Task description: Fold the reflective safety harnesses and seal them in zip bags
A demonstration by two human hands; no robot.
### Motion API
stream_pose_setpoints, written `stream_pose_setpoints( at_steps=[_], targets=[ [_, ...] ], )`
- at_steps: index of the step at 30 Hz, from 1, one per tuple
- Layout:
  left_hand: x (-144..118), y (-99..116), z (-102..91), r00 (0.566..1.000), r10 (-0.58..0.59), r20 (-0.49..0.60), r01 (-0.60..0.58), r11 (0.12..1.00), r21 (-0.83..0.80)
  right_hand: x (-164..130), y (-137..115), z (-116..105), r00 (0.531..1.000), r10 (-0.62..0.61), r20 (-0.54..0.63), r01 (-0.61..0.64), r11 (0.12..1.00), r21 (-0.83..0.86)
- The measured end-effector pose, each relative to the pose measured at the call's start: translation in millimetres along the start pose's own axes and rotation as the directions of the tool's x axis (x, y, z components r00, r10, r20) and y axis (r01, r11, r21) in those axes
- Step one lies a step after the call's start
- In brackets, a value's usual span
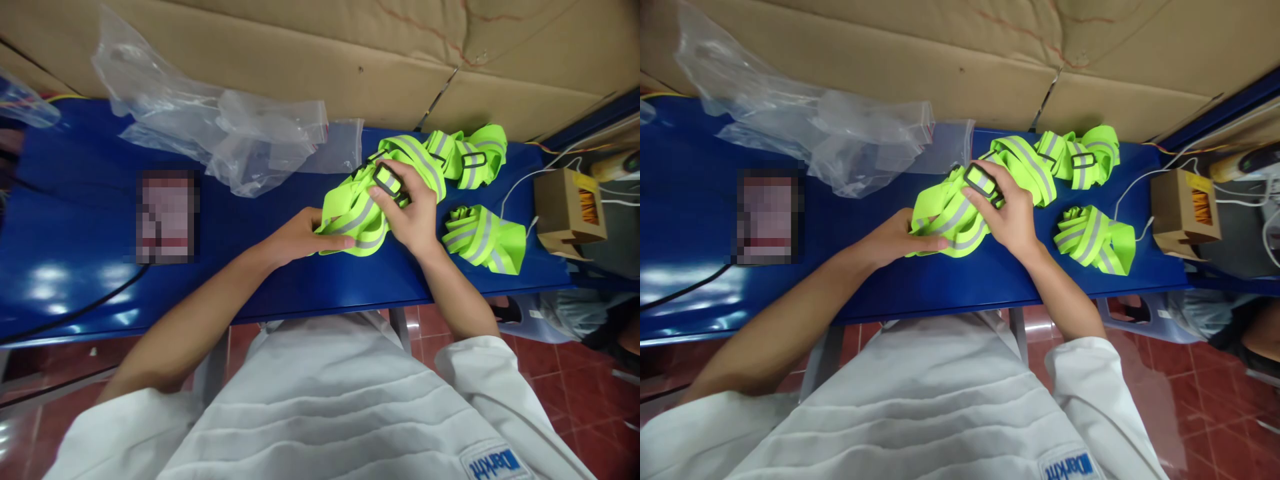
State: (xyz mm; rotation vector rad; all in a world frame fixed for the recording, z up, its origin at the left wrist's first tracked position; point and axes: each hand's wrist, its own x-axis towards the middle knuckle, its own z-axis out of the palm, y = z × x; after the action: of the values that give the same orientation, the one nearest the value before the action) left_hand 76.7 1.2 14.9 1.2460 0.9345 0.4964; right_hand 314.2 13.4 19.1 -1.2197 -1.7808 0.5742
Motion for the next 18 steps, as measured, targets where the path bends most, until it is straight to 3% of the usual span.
stream_pose_setpoints(
  at_steps=[3, 7, 12, 15, 18],
  targets=[
    [0.3, -6.2, 1.8, 1.0, -0.025, -0.016, 0.025, 1.0, -0.016, -3.1, -5.7, 0.7, 1.0, -0.009, 0.018, 0.009, 1.0, -0.002],
    [1.3, -8.5, -1.9, 0.998, 0.052, -0.035, -0.05, 0.997, 0.065, -0.8, -2.4, 1.5, 0.999, 0.049, 0.023, -0.05, 0.996, 0.07],
    [1.6, -8.1, 8.0, 0.934, 0.24, -0.264, -0.132, 0.919, 0.37, 5.7, 6.3, 3.5, 0.976, 0.212, 0.053, -0.219, 0.946, 0.238],
    [2.4, -9.0, 12.0, 0.944, 0.207, -0.258, -0.137, 0.954, 0.266, 6.8, 7.6, 6.5, 0.934, 0.328, 0.142, -0.358, 0.855, 0.376],
    [4.4, -10.6, 10.4, 0.992, 0.066, -0.112, -0.063, 0.998, 0.03, 4.7, 3.6, 11.1, 0.886, 0.403, 0.228, -0.462, 0.745, 0.481]
  ],
)
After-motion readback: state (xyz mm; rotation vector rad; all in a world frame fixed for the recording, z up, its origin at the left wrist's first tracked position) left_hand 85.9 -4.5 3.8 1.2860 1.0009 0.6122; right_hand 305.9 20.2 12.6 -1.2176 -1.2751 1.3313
